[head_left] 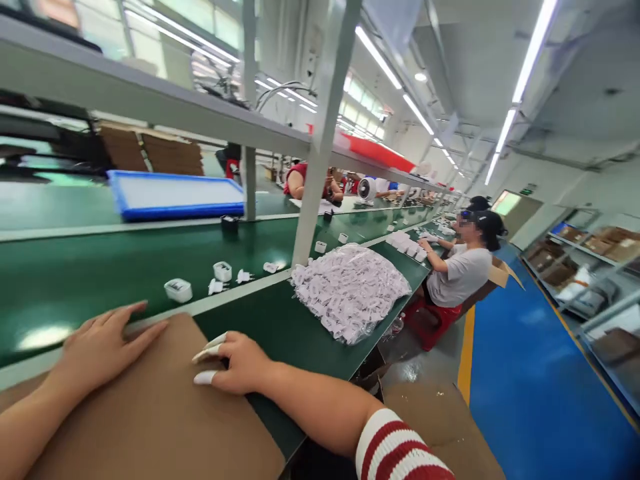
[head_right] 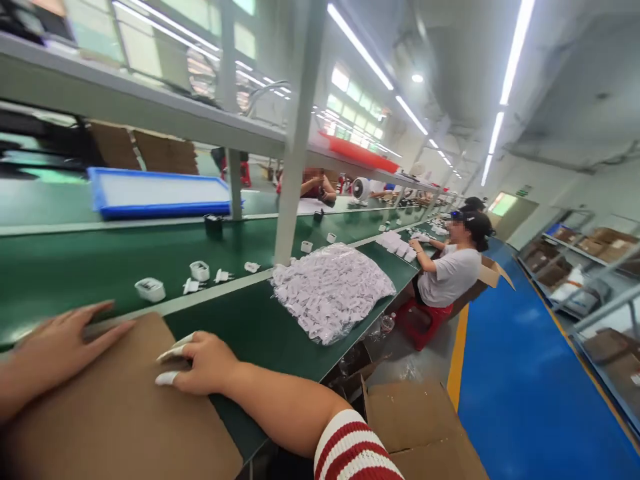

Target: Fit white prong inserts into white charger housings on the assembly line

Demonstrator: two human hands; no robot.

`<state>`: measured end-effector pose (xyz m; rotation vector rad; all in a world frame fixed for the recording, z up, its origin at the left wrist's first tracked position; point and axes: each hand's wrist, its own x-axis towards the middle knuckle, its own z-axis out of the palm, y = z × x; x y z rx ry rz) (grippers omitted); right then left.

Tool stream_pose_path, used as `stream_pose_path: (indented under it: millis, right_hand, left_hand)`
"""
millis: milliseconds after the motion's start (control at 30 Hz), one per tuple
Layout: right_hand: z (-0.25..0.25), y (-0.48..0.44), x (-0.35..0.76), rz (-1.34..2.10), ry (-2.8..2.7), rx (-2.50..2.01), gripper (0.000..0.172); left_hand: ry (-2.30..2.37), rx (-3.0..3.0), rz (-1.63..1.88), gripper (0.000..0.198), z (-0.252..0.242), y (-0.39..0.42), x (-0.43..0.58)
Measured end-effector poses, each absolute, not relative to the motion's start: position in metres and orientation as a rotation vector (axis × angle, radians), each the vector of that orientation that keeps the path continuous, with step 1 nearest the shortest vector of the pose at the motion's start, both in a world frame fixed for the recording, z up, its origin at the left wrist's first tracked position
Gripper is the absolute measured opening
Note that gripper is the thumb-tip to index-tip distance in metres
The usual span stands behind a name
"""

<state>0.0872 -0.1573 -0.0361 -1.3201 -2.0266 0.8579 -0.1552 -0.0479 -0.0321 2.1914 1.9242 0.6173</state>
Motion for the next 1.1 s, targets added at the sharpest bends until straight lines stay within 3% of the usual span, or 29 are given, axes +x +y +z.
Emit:
stream_pose_path:
  millis: [167, 467, 600, 733, 833, 967, 1100]
  right_hand:
    - [-0.030, -0.158, 0.085, 0.892, -1.961, -1.344, 0.038]
    - [-0.038, -0.159, 0.089, 1.010, -1.748, -1.270, 0.029]
    - [-0.045, -0.156, 0.090, 0.883, -1.645, -1.263, 0.027]
    - [-0.037, -0.128, 0.094, 0.536, -1.636, -1.482, 0.046]
    - [-0.020, -0.089, 0.097, 0.360, -1.659, -1.724, 0.072]
    - [0.000, -0.034, 0.092, 0.342, -1.694, -2.056, 0.108]
    - [0.000, -0.005, 0.075, 0.461, -1.851, -2.124, 0.119]
  left_hand:
    - [1.974, 2.087, 0.592, 0.098, 0.002, -0.050, -0.135]
    - [1.810, 1.797, 0.784, 0.054, 0.001, 0.000, -0.100]
    - [1.816, 1.736, 0.867, 0.040, 0.001, 0.001, -0.101]
    - [1.898, 1.577, 1.073, 0.040, -0.006, -0.011, -0.106]
    - [1.930, 1.469, 1.183, 0.042, -0.013, -0.017, -0.111]
    - [1.812, 1.499, 1.171, 0.043, -0.017, -0.016, -0.120]
    - [1.696, 1.577, 1.121, 0.050, -0.016, -0.009, -0.121]
